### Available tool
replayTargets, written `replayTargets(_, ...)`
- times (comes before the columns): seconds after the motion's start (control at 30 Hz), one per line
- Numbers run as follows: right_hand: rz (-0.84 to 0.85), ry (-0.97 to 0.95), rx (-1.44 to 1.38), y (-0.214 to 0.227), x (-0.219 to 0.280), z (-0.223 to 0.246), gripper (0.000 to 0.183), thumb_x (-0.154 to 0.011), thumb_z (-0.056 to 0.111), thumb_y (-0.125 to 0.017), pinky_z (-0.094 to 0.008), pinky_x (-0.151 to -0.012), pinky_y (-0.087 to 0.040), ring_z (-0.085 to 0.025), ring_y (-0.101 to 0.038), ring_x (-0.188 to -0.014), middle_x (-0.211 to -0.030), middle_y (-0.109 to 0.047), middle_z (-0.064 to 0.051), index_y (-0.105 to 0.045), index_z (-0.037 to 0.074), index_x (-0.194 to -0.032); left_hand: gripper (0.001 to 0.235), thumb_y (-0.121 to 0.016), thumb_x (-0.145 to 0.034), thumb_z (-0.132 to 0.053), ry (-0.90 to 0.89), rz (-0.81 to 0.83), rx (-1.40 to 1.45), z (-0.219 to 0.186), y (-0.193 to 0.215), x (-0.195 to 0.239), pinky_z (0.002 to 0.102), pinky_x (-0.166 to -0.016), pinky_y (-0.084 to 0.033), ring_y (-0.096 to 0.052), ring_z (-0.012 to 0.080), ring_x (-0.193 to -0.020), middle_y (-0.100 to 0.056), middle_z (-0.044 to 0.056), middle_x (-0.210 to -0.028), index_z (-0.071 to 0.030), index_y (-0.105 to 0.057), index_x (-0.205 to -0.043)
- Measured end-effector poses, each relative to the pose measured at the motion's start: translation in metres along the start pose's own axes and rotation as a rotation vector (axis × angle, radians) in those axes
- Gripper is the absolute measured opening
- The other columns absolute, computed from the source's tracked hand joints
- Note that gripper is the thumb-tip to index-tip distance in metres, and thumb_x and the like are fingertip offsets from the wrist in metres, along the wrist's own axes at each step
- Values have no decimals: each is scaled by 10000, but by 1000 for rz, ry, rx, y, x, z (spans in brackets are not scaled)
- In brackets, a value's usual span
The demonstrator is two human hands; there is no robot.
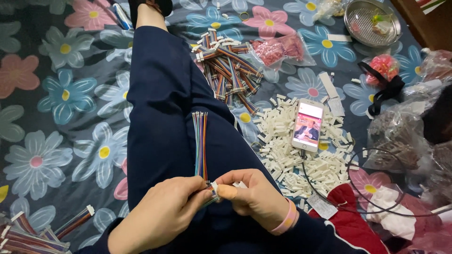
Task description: Assembling multi-colored wire harnesses by manually inserting wire ends into plastic connectors.
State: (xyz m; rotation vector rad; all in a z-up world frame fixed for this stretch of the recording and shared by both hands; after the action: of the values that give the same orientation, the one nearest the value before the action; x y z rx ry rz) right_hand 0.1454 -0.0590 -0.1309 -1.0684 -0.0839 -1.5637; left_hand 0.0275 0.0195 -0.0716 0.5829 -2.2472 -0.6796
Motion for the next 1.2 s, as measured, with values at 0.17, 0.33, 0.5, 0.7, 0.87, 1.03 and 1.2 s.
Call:
replayTargets(0.17,49,-19,5,-1,1,0,189,-786,66,-680,-191,-337,-158,-56,-283,-384,-570,-531,-56,-668,-89,-893,204,-532,-862,-319,-126,-10,-134,-4,-6,0,329,-567,-482,-623,195,-612,-658,-6,-688,-164,-606,-751)
replayTargets(0.33,-32,38,-9,-2,1,-3,215,-779,79,-673,-186,-342,-204,-65,-319,-392,-683,-593,-108,-656,-90,-911,160,-560,-830,-253,-185,-156,-22,-4,-15,-1,333,-562,-485,-611,217,-596,-647,33,-661,-127,-585,-733)
replayTargets(0.5,-95,39,-51,2,-1,-5,211,-775,60,-674,-185,-336,-199,-66,-311,-382,-739,-633,-152,-654,-101,-909,145,-550,-826,-232,-78,-183,87,0,-12,0,311,-549,-498,-635,193,-569,-674,19,-666,-128,-595,-737)
replayTargets(0.7,-29,14,20,34,-21,30,182,-774,113,-690,-214,-321,-136,-62,-262,-342,-468,-438,-10,-671,-64,-810,212,-603,-785,-326,-40,-120,179,1,8,-12,234,-564,-522,-669,110,-588,-755,-59,-747,-181,-728,-877)
replayTargets(0.87,66,354,257,54,-56,154,146,-762,158,-641,-220,-365,-185,-56,-291,-389,-489,-419,33,-650,29,-695,306,-644,-772,-263,147,-270,360,27,34,-19,196,-586,-521,-670,75,-645,-762,-38,-848,-140,-700,-1047)
replayTargets(1.03,-222,526,629,53,-126,224,252,-789,218,-672,-201,-389,-238,-52,-335,-430,-568,-508,5,-714,-13,-883,293,-662,-757,-257,166,-273,422,46,23,-27,179,-619,-536,-698,60,-681,-788,-52,-873,-142,-719,-1020)
replayTargets(1.2,-313,563,742,35,-127,199,421,-824,341,-645,-233,-376,-256,-77,-343,-414,-481,-432,16,-485,102,-516,300,-666,-752,-255,234,-293,515,75,14,-33,164,-707,-560,-741,43,-773,-805,-63,-930,-135,-735,-1017)
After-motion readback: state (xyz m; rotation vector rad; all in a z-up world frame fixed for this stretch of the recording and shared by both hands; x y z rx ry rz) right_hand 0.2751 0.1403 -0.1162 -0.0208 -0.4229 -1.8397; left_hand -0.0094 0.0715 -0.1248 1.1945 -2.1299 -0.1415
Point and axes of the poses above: each hand's wrist, its own x-axis away from the middle knuckle, its own y-axis out of the back of the hand, z = x × y, the point moved 7 cm from there along -x, towards the middle knuckle
